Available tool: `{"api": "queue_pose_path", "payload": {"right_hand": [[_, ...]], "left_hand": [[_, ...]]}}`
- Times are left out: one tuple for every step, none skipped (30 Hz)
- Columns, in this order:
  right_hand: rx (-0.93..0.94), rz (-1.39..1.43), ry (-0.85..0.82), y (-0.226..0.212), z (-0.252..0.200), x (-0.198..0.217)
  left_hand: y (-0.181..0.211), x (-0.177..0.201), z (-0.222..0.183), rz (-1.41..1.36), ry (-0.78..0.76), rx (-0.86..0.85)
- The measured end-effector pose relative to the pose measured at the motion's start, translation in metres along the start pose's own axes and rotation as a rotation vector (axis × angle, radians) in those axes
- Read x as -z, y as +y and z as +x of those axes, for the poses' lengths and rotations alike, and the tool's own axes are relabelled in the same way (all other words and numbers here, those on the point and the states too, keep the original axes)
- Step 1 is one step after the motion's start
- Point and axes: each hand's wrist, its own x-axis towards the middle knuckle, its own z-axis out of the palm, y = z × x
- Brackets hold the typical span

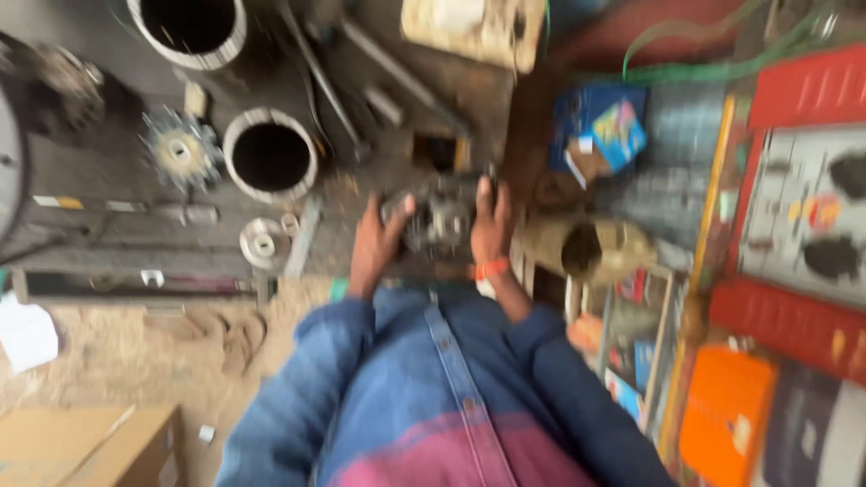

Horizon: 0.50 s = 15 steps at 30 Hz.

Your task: Disassembling, inspecting, and reassembling a motorcycle alternator or starter motor component on a workbench.

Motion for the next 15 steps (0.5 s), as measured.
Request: {"api": "queue_pose_path", "payload": {"right_hand": [[0.019,0.044,-0.037,-0.017,0.01,-0.002],[0.004,0.064,-0.091,-0.03,-0.003,0.007],[-0.006,0.057,-0.101,-0.035,-0.001,0.004],[-0.058,0.034,-0.14,-0.038,0.0,0.002],[-0.11,0.01,-0.178,-0.042,0.0,0.0],[-0.088,0.02,-0.184,-0.052,0.006,-0.003],[-0.038,0.065,-0.21,-0.062,0.013,-0.006],[-0.013,0.098,-0.246,-0.069,0.005,-0.001],[-0.015,0.097,-0.261,-0.076,0.003,-0.006],[0.058,0.033,-0.28,-0.083,0.005,-0.009],[0.132,-0.029,-0.3,-0.091,0.007,-0.013],[0.153,-0.019,-0.302,-0.093,0.008,-0.02],[0.211,0.016,-0.356,-0.096,0.009,-0.027],[0.259,0.042,-0.413,-0.097,0.006,-0.03],[0.269,0.044,-0.418,-0.1,0.006,-0.037]], "left_hand": [[-0.031,-0.001,0.022,0.072,0.069,-0.176],[-0.077,-0.004,0.027,0.148,0.119,-0.311],[-0.052,0.005,0.015,0.145,0.118,-0.295],[-0.028,0.012,0.001,0.091,0.085,-0.174],[-0.004,0.021,-0.013,0.037,0.05,-0.055],[-0.024,0.029,0.0,0.029,0.069,-0.07],[-0.042,0.037,0.013,0.194,0.086,-0.286],[-0.07,0.044,0.014,0.364,0.087,-0.473],[-0.063,0.053,0.006,0.36,0.095,-0.46],[-0.053,0.061,0.002,0.169,-0.047,-0.298],[-0.043,0.069,-0.003,-0.025,-0.19,-0.138],[-0.03,0.072,-0.008,-0.027,-0.173,-0.154],[-0.016,0.075,-0.014,0.117,-0.151,-0.03],[-0.006,0.076,-0.023,0.256,-0.138,0.107],[-0.019,0.079,-0.022,0.249,-0.129,0.103]]}}
